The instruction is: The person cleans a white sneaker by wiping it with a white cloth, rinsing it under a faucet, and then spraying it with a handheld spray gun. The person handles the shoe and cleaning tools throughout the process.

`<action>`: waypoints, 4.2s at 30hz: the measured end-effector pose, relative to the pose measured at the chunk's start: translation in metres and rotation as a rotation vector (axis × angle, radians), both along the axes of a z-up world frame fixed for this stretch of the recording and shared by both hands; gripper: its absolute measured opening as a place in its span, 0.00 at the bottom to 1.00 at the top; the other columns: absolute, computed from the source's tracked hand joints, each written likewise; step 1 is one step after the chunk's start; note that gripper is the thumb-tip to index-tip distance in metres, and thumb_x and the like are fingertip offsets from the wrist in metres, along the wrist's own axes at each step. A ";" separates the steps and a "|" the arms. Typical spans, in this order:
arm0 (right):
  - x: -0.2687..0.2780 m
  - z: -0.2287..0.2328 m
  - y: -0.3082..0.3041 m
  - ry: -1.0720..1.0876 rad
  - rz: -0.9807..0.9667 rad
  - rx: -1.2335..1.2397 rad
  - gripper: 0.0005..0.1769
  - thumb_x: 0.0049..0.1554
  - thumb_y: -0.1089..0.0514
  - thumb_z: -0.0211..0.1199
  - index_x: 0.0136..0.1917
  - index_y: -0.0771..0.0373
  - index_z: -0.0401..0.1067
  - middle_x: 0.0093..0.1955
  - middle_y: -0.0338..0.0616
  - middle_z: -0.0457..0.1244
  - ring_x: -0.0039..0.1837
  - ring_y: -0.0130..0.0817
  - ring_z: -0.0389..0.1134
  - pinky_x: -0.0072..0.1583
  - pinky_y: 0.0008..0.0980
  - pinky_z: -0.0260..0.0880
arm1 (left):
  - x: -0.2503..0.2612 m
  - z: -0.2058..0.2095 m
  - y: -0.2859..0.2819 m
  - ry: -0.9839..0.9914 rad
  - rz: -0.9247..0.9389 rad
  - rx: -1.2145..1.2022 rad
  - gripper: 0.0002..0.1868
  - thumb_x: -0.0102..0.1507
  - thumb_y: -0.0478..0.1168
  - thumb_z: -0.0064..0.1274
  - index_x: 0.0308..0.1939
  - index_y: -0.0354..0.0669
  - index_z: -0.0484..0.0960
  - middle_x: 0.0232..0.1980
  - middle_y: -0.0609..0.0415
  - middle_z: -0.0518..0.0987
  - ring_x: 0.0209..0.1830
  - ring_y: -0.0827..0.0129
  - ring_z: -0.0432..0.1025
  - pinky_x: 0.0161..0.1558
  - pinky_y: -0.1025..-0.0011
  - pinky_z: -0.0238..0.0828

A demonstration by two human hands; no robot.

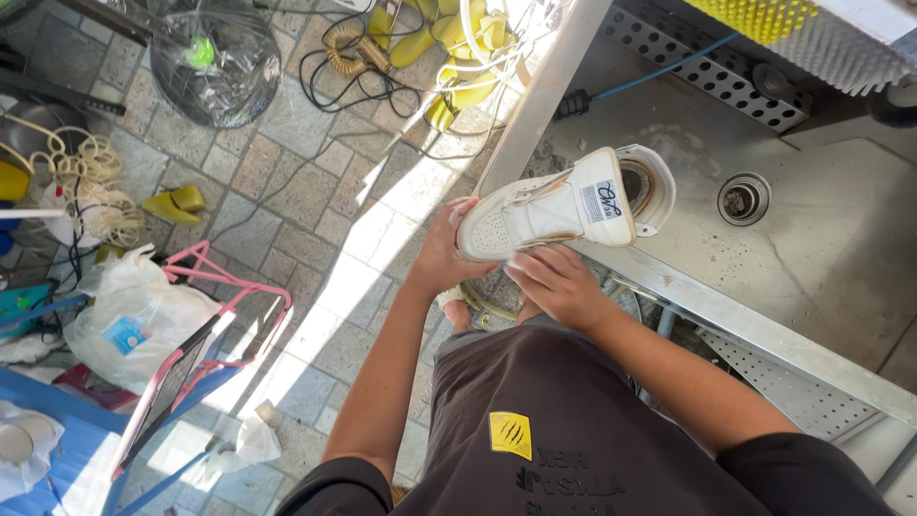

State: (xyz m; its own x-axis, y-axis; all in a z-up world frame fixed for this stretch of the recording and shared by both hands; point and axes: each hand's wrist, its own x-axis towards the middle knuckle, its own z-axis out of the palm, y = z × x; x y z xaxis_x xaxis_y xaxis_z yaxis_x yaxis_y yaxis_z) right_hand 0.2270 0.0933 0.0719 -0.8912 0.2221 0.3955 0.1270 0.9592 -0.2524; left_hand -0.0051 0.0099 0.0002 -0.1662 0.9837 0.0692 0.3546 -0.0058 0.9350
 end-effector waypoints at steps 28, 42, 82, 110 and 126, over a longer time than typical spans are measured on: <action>-0.033 0.003 0.044 0.397 -0.516 -0.579 0.14 0.60 0.61 0.67 0.60 0.62 0.74 0.65 0.51 0.65 0.67 0.51 0.66 0.68 0.44 0.65 | 0.004 0.047 0.036 0.156 0.086 0.061 0.40 0.51 0.40 0.74 0.66 0.36 0.76 0.53 0.42 0.84 0.51 0.60 0.82 0.52 0.69 0.79; -0.035 0.019 0.050 0.326 -0.481 -0.347 0.16 0.55 0.65 0.70 0.57 0.63 0.75 0.59 0.51 0.65 0.61 0.51 0.66 0.62 0.44 0.68 | 0.003 0.048 0.042 0.188 0.044 -0.050 0.42 0.50 0.42 0.74 0.67 0.41 0.76 0.47 0.44 0.85 0.42 0.63 0.82 0.47 0.69 0.78; -0.039 -0.008 0.054 0.381 -0.484 -0.481 0.18 0.60 0.60 0.70 0.62 0.64 0.71 0.64 0.55 0.63 0.64 0.53 0.64 0.65 0.47 0.66 | -0.011 0.054 0.032 0.100 0.136 -0.082 0.34 0.54 0.42 0.71 0.62 0.36 0.79 0.49 0.46 0.86 0.47 0.66 0.83 0.51 0.69 0.79; -0.050 0.038 0.038 0.226 -0.200 -0.256 0.15 0.56 0.62 0.70 0.58 0.60 0.78 0.64 0.45 0.66 0.64 0.49 0.65 0.64 0.44 0.70 | 0.002 0.051 0.029 0.295 0.141 0.071 0.39 0.45 0.38 0.75 0.61 0.41 0.80 0.48 0.50 0.81 0.44 0.60 0.79 0.45 0.67 0.78; -0.014 0.001 0.103 0.330 -0.560 -0.337 0.15 0.60 0.64 0.71 0.60 0.61 0.75 0.65 0.51 0.64 0.66 0.50 0.61 0.65 0.45 0.66 | -0.011 0.055 0.027 0.208 0.164 -0.028 0.33 0.52 0.42 0.74 0.59 0.38 0.81 0.47 0.51 0.82 0.46 0.64 0.80 0.48 0.69 0.79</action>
State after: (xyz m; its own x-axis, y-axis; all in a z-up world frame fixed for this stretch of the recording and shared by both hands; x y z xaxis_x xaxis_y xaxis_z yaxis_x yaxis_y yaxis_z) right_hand 0.2128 0.1959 0.0730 -0.4544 0.7664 0.4541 0.4420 0.6365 -0.6320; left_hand -0.0159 0.0368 0.0551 -0.3087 0.9467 0.0916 0.5336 0.0926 0.8407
